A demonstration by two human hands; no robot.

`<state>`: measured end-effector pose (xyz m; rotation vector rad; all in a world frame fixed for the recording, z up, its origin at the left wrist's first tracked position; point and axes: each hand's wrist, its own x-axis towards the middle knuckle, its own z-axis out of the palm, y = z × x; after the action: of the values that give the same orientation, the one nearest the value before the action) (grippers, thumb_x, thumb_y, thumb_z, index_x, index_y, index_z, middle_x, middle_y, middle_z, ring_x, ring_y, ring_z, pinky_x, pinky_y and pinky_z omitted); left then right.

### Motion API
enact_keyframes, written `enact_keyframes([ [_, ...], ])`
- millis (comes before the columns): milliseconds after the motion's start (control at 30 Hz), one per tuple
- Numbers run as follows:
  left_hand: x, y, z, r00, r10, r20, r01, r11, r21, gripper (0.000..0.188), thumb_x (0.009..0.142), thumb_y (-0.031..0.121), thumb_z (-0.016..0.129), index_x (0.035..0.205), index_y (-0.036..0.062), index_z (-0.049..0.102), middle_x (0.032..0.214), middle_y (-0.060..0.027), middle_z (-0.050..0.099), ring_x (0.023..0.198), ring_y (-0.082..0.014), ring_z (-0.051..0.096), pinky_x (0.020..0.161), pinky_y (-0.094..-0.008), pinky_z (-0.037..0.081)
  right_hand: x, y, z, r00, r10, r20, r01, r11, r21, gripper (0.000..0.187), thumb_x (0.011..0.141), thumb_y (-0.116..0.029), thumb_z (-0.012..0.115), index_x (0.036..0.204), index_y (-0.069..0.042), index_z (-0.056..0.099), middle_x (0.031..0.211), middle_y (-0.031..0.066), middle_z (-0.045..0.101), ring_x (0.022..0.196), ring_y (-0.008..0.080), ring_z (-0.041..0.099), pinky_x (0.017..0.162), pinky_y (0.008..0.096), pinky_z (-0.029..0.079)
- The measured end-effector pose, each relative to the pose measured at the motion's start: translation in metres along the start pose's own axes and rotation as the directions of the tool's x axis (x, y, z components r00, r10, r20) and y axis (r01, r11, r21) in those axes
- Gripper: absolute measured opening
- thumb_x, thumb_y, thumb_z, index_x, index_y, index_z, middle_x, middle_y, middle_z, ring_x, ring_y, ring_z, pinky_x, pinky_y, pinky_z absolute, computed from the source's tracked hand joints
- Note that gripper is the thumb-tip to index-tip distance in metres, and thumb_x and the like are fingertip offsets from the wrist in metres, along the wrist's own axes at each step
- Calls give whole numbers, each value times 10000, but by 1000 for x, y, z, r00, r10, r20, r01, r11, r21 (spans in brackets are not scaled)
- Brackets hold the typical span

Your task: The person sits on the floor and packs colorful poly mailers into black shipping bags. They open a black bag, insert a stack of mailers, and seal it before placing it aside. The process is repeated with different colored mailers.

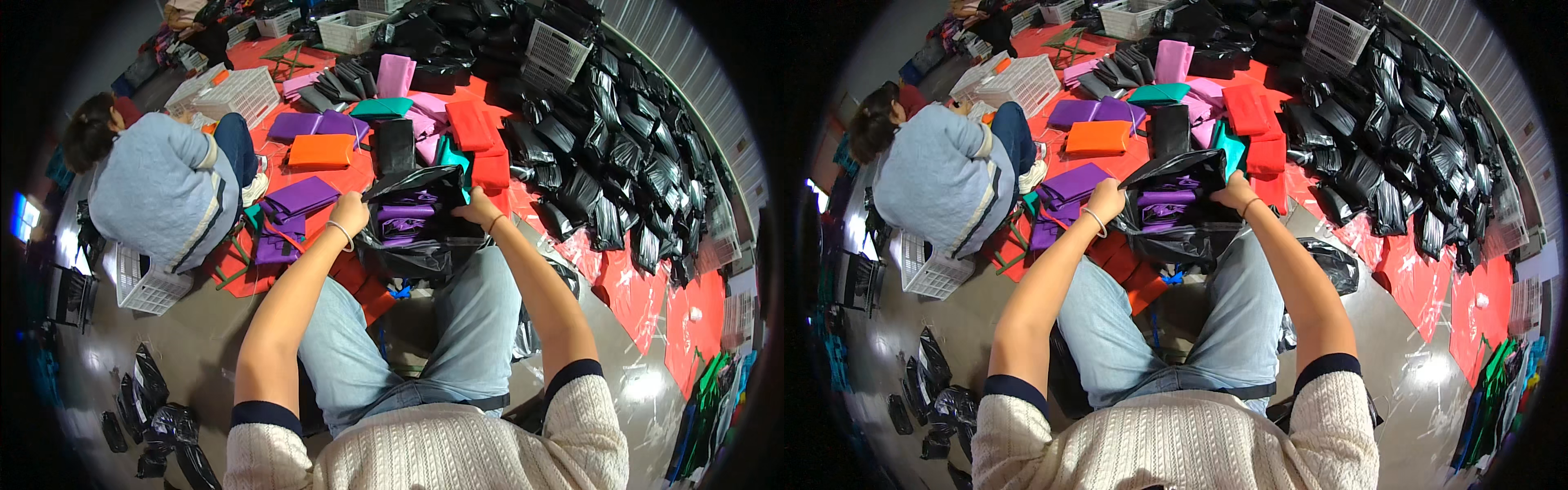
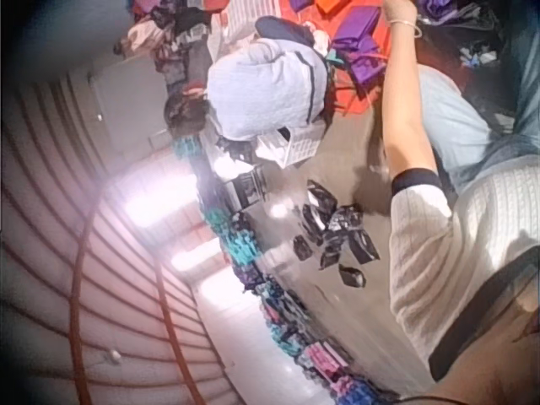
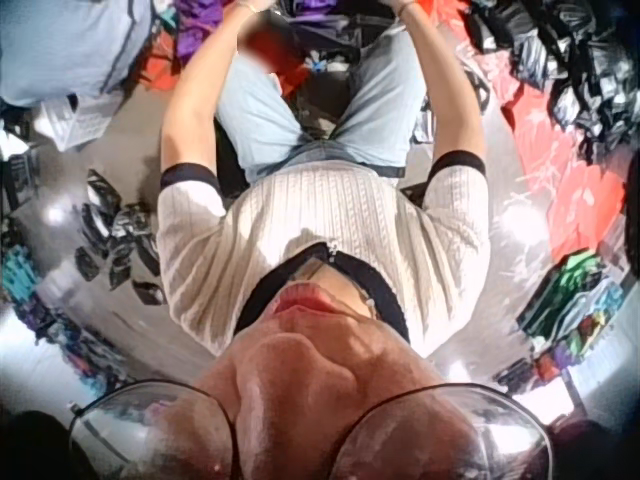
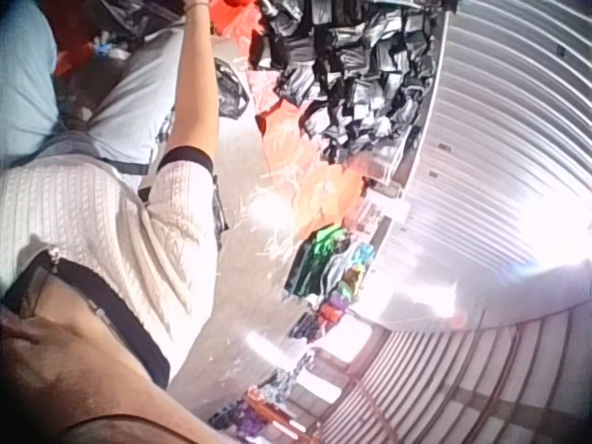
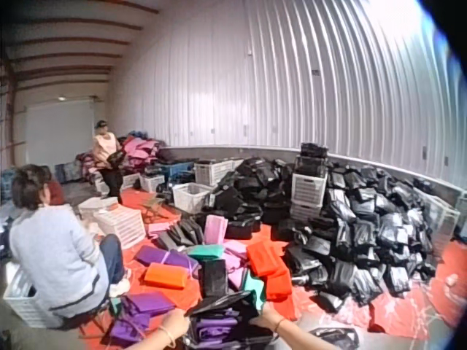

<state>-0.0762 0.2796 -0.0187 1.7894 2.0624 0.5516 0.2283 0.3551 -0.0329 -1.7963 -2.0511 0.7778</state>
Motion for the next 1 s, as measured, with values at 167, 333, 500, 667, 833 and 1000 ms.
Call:
enact_keyframes([
  [167,3,3,15,995,81,-63,-80,997,24,233,831,120,565,951,-59,653,926,-320,638,925,-457,629,841,-513,492,14,16,26,994,109,22,-99,958,-267,442,850,-340,654,1079,37,622,1109,238,663,1049,395,638,871,463,519],
  [333,49,-10,-29,989,20,-147,-41,989,-140,220,821,131,556,859,-57,664,880,-320,637,872,-470,632,783,-508,505,58,17,-15,961,-12,-278,-28,990,-138,282,885,-257,584,897,1,697,925,295,654,901,433,648,776,490,520],
  [500,32,-19,-114,929,154,-336,-188,980,-69,245,883,195,584,909,-34,668,852,-300,617,855,-465,613,733,-482,489,41,-63,-72,819,-346,-458,432,897,95,259,872,-207,604,930,34,678,855,305,614,863,458,613,739,489,484],
  [667,-130,-6,-120,849,215,-483,-300,948,-105,181,894,83,540,944,-76,609,867,-311,595,833,-468,593,659,-476,464,-105,-63,-85,739,-451,-501,576,808,123,172,853,-19,568,992,58,632,804,278,608,769,457,596,673,398,481],
  [833,-298,8,-44,845,-9,-534,-173,942,-289,423,765,-65,454,1154,-35,619,977,-307,617,900,-447,621,765,-434,510,-261,-3,-18,726,-294,-622,528,818,229,471,738,134,412,1141,34,634,829,173,660,635,172,578,634,266,461],
  [1000,-374,9,6,851,-229,-473,-29,879,-476,571,712,-125,388,1218,5,617,1008,-281,637,849,-393,669,717,-354,539,-338,38,21,847,-52,-529,322,842,433,586,672,112,316,1168,47,620,946,139,682,816,156,623,758,247,460],
])
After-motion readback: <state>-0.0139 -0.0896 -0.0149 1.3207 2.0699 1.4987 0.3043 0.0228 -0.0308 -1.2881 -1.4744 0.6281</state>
